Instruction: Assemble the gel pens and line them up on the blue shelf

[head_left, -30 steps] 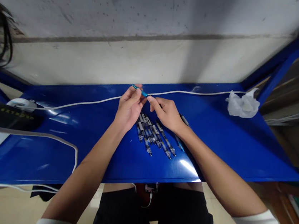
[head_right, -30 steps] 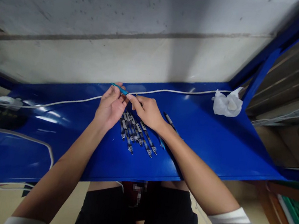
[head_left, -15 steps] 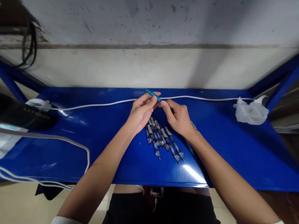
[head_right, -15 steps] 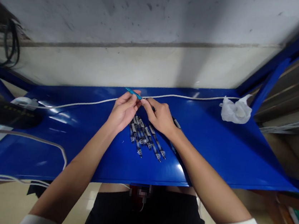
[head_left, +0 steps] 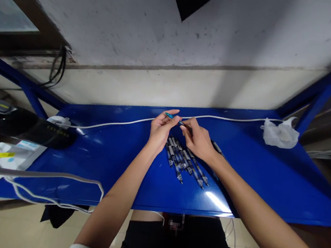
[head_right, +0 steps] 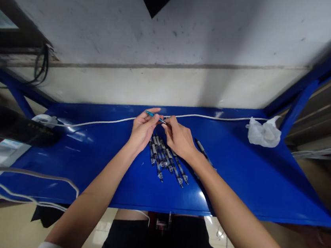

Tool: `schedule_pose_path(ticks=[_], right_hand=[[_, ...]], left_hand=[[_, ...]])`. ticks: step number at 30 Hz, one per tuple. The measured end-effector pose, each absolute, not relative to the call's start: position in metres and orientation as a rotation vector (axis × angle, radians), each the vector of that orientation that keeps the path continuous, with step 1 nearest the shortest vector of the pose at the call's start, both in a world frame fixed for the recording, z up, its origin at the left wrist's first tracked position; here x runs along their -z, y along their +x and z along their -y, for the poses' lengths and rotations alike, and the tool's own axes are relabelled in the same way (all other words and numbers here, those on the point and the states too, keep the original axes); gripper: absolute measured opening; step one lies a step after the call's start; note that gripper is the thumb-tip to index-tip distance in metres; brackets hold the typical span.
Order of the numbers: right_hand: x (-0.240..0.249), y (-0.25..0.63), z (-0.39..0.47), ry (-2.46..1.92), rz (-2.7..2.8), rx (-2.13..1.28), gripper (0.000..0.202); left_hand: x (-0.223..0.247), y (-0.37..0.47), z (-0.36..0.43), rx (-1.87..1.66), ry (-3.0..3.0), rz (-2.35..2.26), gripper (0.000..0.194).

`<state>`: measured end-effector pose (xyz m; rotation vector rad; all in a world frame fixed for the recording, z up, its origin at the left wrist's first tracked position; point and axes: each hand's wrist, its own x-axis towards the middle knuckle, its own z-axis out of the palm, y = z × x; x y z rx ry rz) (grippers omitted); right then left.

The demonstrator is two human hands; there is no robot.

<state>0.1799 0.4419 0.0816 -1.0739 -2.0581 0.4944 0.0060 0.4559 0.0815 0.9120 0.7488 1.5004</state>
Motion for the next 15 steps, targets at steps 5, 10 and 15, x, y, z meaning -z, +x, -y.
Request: schedule_pose_path(ticks=[5, 10, 15], right_hand=[[-0.0845, 0.1787, -0.4416, -1.079, 2.104, -0.441, 0.037], [-0.083, 0.1809, -0.4432, -1.057, 2.114, -0.425, 0.03], [-0.08, 0.1835, -0.4452, -1.06, 2.111, -0.411, 0.014]], left_hand=[[-0.0763, 0.0051, -0.4588, -1.548, 0.981, -0.83, 0.026], [-0.0737, 0.007, -0.4596, -1.582, 0.963, -0.891, 0.038], [-0.0789, 0.0019, -0.4631, -1.665, 0.894, -0.912, 0.056]])
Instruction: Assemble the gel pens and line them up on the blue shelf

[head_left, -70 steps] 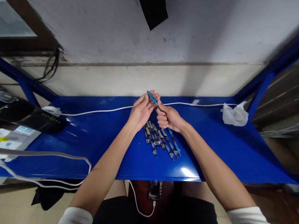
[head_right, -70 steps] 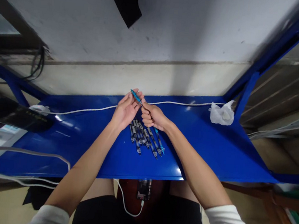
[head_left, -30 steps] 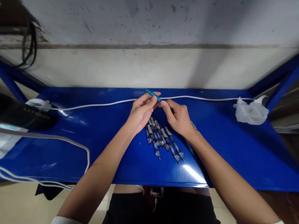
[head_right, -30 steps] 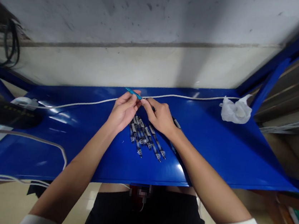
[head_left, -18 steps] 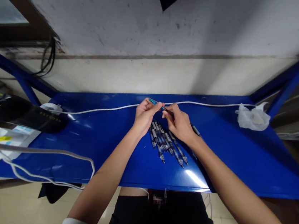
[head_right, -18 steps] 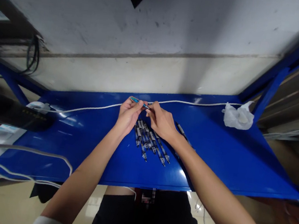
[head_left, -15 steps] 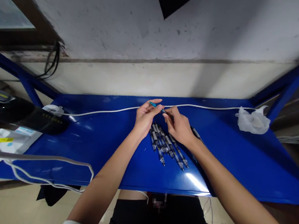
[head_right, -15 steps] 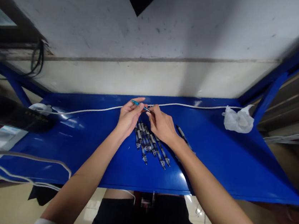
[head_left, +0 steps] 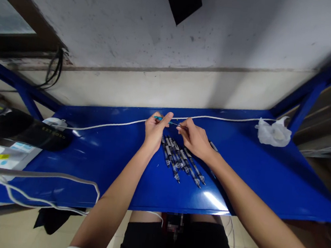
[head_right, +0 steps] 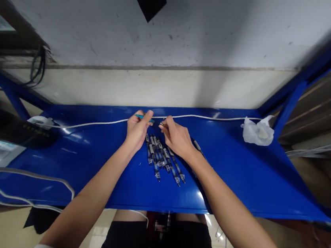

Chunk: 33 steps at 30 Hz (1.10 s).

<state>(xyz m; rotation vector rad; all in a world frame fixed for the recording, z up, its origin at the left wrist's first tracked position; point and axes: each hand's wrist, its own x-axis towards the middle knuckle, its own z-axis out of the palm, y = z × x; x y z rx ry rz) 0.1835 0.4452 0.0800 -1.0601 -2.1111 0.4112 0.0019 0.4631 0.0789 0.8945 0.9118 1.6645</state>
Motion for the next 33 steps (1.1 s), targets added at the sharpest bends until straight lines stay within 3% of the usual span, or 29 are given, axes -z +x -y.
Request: schedule_pose_path(ticks=[7, 33], right_hand=[[-0.088, 0.185, -0.445, -1.103, 2.164, -0.318, 0.032], [-0.087, 0.191, -0.45, -1.127, 2.097, -0.304, 0.035]], left_hand=[[-0.084, -0.007, -0.467, -1.678, 0.798, -0.849, 0.042], [-0.086, -0.012, -0.469, -1.707, 0.733, -0.83, 0.052]])
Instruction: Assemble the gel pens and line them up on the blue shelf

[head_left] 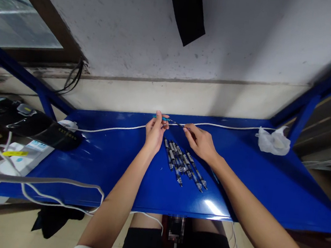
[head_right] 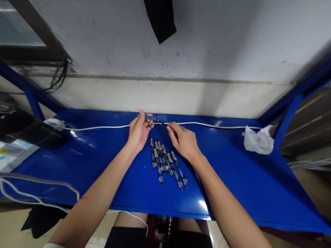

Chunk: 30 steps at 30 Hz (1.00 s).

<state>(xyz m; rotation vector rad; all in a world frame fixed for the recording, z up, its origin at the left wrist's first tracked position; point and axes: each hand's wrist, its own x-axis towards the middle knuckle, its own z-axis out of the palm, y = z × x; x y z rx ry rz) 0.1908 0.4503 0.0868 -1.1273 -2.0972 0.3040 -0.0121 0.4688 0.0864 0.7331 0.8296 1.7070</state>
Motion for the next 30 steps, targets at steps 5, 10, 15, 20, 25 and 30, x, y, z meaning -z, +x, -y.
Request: schedule_pose_path(ticks=[5, 10, 15, 20, 25, 30], right_hand=[[-0.086, 0.191, -0.4504, -1.136, 2.109, -0.297, 0.037], [-0.0852, 0.191, -0.4508, -1.117, 2.113, -0.296, 0.037], [-0.0853, 0.1907, -0.4503, -1.125, 2.114, -0.297, 0.038], [-0.0853, 0.1909, -0.4502, -1.123, 2.105, -0.294, 0.039], [-0.0851, 0.1909, -0.4504, -1.128, 2.111, -0.289, 0.036], [-0.0843, 0.191, -0.4511, -1.123, 2.117, -0.274, 0.037]], left_hand=[[-0.0851, -0.0131, -0.4703, -1.723, 0.719, -0.834, 0.052], [-0.085, -0.0132, -0.4697, -1.714, 0.758, -0.831, 0.051], [-0.0842, -0.0121, -0.4694, -1.711, 0.782, -0.827, 0.05], [-0.0838, -0.0119, -0.4691, -1.709, 0.786, -0.822, 0.049], [-0.0849, -0.0112, -0.4685, -1.707, 0.792, -0.831, 0.05], [-0.0836, -0.0112, -0.4696, -1.719, 0.801, -0.856, 0.049]])
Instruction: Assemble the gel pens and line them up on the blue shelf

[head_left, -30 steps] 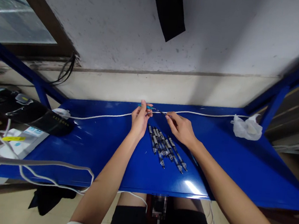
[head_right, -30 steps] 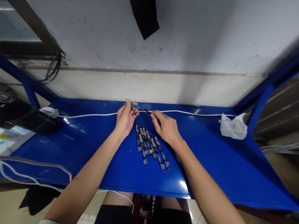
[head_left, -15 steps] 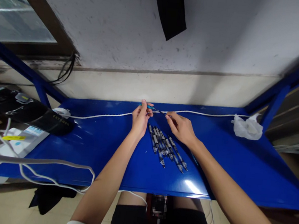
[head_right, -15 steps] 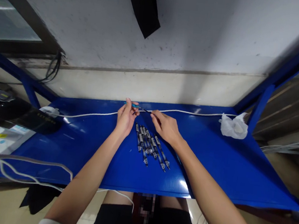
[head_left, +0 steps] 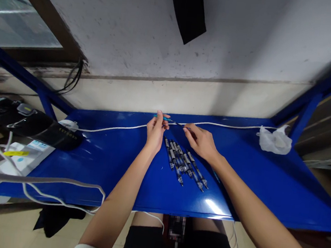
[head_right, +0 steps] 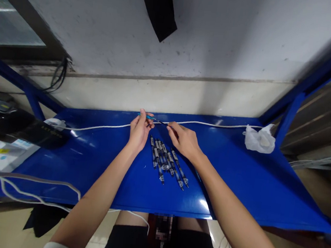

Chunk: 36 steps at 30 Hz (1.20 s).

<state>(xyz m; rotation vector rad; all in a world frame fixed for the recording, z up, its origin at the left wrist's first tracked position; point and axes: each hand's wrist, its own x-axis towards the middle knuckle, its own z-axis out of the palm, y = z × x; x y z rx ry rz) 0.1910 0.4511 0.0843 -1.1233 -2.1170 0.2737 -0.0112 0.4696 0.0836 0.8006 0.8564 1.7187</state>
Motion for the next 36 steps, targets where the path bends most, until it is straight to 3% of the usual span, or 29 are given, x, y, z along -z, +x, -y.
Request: schedule_pose_path(ticks=[36], right_hand=[[-0.0876, 0.1908, -0.4492, -1.119, 2.111, -0.279, 0.035]], left_hand=[[-0.0834, -0.0117, -0.4695, -1.721, 0.756, -0.849, 0.052]])
